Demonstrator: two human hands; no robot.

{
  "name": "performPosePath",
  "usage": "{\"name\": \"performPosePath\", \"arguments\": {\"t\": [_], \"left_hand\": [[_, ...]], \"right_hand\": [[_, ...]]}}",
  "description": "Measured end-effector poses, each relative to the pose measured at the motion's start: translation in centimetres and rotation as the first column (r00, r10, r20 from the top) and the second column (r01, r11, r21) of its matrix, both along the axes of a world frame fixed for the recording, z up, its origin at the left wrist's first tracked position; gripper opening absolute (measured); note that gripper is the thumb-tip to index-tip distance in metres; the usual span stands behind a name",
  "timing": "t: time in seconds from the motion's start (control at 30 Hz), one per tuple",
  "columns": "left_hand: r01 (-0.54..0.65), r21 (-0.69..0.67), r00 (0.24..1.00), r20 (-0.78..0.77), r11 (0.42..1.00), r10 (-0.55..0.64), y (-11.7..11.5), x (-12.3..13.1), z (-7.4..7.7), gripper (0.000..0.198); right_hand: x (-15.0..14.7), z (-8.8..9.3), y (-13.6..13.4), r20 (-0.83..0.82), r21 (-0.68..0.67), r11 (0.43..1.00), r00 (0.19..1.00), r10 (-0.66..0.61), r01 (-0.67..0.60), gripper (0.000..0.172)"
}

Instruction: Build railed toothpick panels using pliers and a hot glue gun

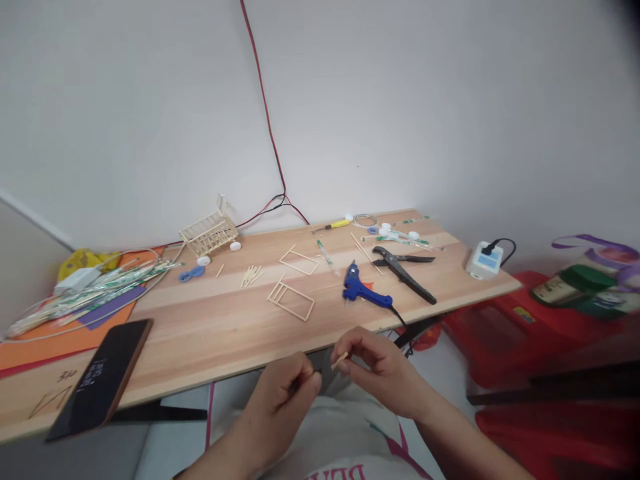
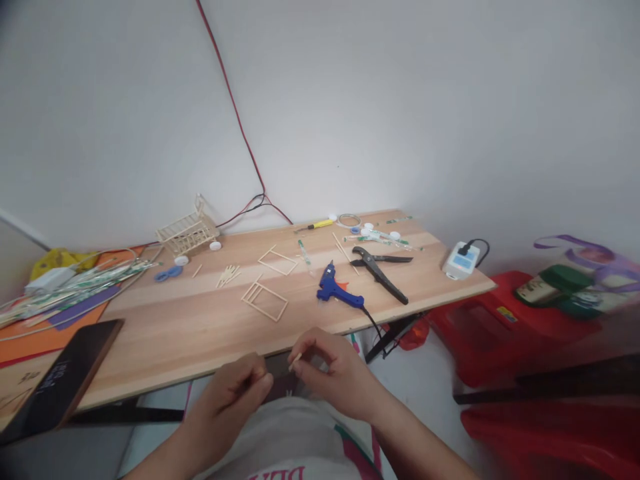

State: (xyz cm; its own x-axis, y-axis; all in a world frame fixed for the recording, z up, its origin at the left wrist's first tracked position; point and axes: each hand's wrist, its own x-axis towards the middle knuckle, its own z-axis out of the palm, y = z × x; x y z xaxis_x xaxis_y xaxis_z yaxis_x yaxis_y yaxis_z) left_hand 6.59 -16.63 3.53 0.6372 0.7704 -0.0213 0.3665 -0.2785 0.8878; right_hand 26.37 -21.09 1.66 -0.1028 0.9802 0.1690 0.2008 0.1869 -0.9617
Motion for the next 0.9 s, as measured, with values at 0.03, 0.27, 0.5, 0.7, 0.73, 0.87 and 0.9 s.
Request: {"name": "performPosePath", "arguments": {"t": [0.03,0.27,0.5,0.7,0.73,0.87,0.9], "left_hand": [[0.016,0.027,1.000,0.001,1.000,-0.016,-0.1,0.0,0.0,0.029],[0.115,0.142,0.993,-0.037,0.983,-0.111,-0.2,-0.1,-0.1,0.030],[0.119,0.088,0.987,0.093,0.989,-0.127,0.5,0.6,-0.3,0.020],[0.067,-0.132,0.996,0.074,0.989,-0.057,0.7,1.1,-0.7,0.017],[0.043,-0.134,0.996,0.081,0.990,-0.033,0.9,1.2,-0.7,0.018],[-0.127,-0.108,0.971,0.188,0.986,0.145,1.8,1.8,-0.8,0.026],[-0.135,-0.135,0.963,0.217,0.982,0.162,2.0,2.0,-0.7,0.023]], "right_hand": [[0.0,0.0,0.0,-0.005,0.003,1.000,1.000,-0.001,0.001,0.002],[0.3,0.2,-0.2,-0.016,0.011,1.000,1.000,0.007,-0.007,0.002],[0.9,0.4,0.1,-0.141,-0.019,0.999,0.989,0.047,-0.051,0.008],[0.9,-0.1,0.7,-0.304,-0.035,0.996,0.950,0.065,-0.079,0.019],[0.9,-0.2,0.8,-0.326,-0.054,0.995,0.944,0.057,-0.078,0.021],[0.9,0.1,1.4,-0.334,-0.095,0.995,0.942,0.005,-0.039,0.024],[0.8,0.3,1.6,-0.294,-0.079,0.997,0.956,-0.008,-0.016,0.023]]}}
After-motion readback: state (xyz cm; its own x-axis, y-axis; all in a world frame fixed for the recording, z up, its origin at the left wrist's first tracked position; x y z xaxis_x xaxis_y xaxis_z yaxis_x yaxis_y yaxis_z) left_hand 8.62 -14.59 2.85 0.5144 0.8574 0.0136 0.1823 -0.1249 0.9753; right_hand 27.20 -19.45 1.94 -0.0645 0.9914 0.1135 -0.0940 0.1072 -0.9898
